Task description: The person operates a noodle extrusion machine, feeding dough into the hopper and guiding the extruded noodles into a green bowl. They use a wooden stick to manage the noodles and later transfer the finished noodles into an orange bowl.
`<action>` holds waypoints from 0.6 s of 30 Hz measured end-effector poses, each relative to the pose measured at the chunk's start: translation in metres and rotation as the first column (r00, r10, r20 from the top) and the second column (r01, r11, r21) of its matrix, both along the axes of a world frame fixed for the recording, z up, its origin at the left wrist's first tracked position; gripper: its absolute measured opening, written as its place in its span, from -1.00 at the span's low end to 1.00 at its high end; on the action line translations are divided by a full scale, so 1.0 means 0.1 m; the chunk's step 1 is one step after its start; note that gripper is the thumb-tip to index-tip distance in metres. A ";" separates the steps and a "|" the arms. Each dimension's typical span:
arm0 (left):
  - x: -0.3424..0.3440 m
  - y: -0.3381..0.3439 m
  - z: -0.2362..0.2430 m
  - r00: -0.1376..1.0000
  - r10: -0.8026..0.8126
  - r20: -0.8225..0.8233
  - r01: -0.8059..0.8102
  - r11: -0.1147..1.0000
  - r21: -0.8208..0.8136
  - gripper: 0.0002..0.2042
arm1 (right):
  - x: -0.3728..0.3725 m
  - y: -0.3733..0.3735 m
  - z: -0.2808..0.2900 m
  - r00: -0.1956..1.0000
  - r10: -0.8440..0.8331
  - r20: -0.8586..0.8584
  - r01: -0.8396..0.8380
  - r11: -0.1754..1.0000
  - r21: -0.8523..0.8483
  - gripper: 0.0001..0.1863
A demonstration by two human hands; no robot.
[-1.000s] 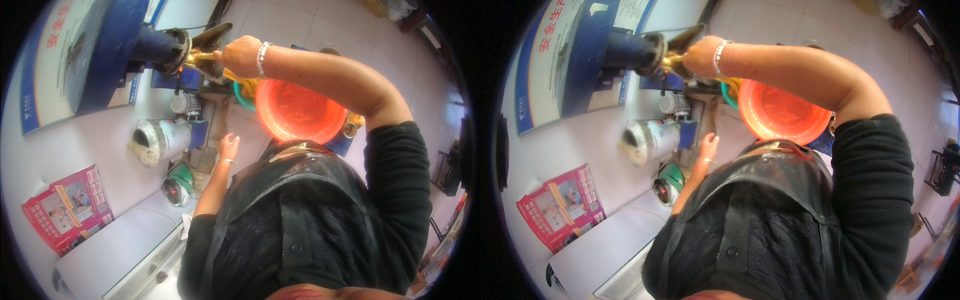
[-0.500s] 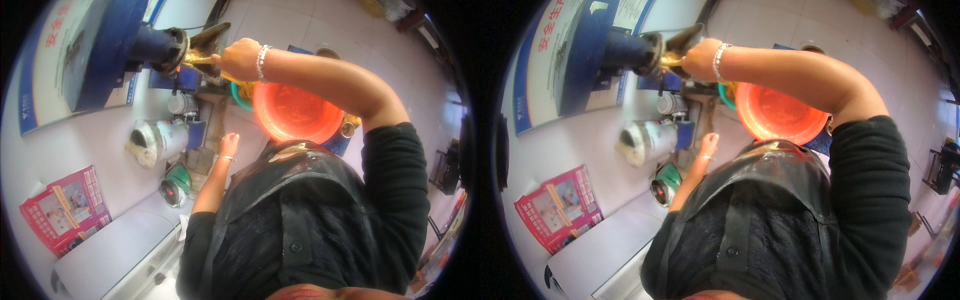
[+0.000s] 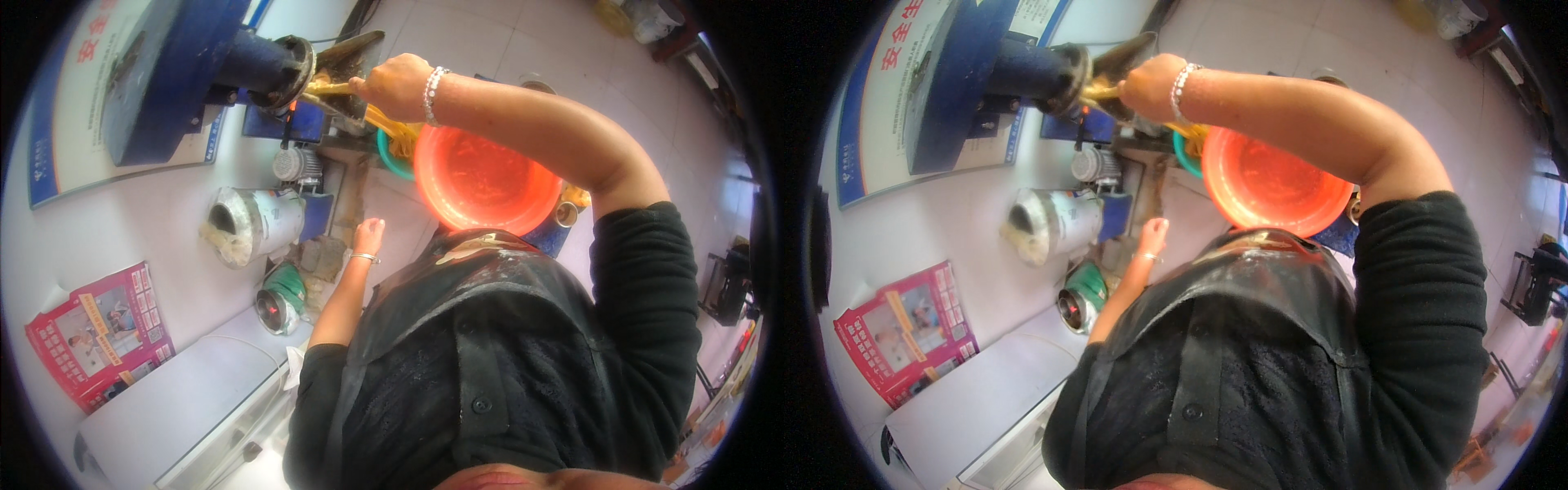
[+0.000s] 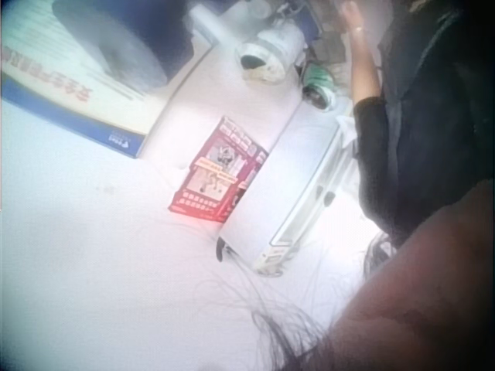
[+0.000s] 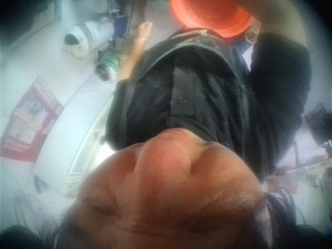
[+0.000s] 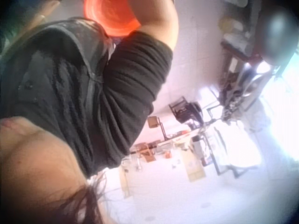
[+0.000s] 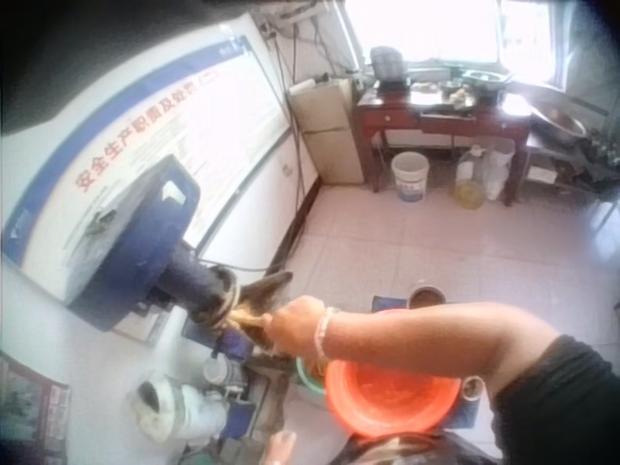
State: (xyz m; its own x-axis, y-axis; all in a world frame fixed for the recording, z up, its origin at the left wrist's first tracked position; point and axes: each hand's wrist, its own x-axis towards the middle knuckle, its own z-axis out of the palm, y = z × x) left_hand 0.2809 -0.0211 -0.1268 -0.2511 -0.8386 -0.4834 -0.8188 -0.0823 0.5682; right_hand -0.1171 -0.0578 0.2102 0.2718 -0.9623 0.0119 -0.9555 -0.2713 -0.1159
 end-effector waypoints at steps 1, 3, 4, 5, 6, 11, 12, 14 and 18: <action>-0.03 0.00 0.01 1.000 -0.007 0.009 0.007 1.000 0.002 -0.60 | 0.00 0.00 -0.01 1.000 -0.004 -0.005 0.004 1.000 0.000 -0.54; -0.09 -0.01 0.03 0.999 -0.025 0.022 0.024 1.000 0.017 -0.59 | 0.00 -0.02 -0.06 1.000 -0.016 -0.011 0.016 1.000 -0.005 -0.54; -0.10 -0.01 0.04 0.999 -0.032 0.027 0.032 0.999 0.029 -0.59 | 0.01 -0.04 -0.07 1.000 -0.021 -0.012 0.021 1.000 -0.011 -0.54; -0.11 -0.01 0.04 0.999 -0.040 0.032 0.039 0.998 0.041 -0.58 | 0.02 -0.05 -0.09 1.000 -0.026 -0.012 0.026 1.000 -0.018 -0.54; -0.12 0.00 0.05 0.999 -0.037 0.033 0.036 0.999 0.037 -0.58 | 0.01 -0.05 -0.10 1.000 -0.025 -0.015 0.024 1.000 -0.019 -0.54; -0.11 0.00 0.03 0.999 -0.021 0.034 0.019 0.999 0.047 -0.57 | 0.02 -0.07 -0.10 0.999 -0.018 -0.047 0.016 0.999 -0.031 -0.54; -0.11 -0.01 0.03 0.999 -0.016 0.031 0.014 0.998 0.058 -0.57 | 0.02 -0.08 -0.10 0.999 -0.025 -0.044 0.024 0.999 -0.035 -0.54; -0.09 -0.02 0.03 1.000 -0.004 0.024 0.003 0.997 0.078 -0.57 | 0.02 -0.11 -0.06 0.998 -0.039 -0.039 0.037 0.998 -0.042 -0.52; -0.11 0.00 0.08 1.000 0.007 0.010 -0.008 0.998 0.059 -0.59 | -0.10 -0.06 0.05 0.996 -0.038 0.080 0.037 0.999 0.014 -0.44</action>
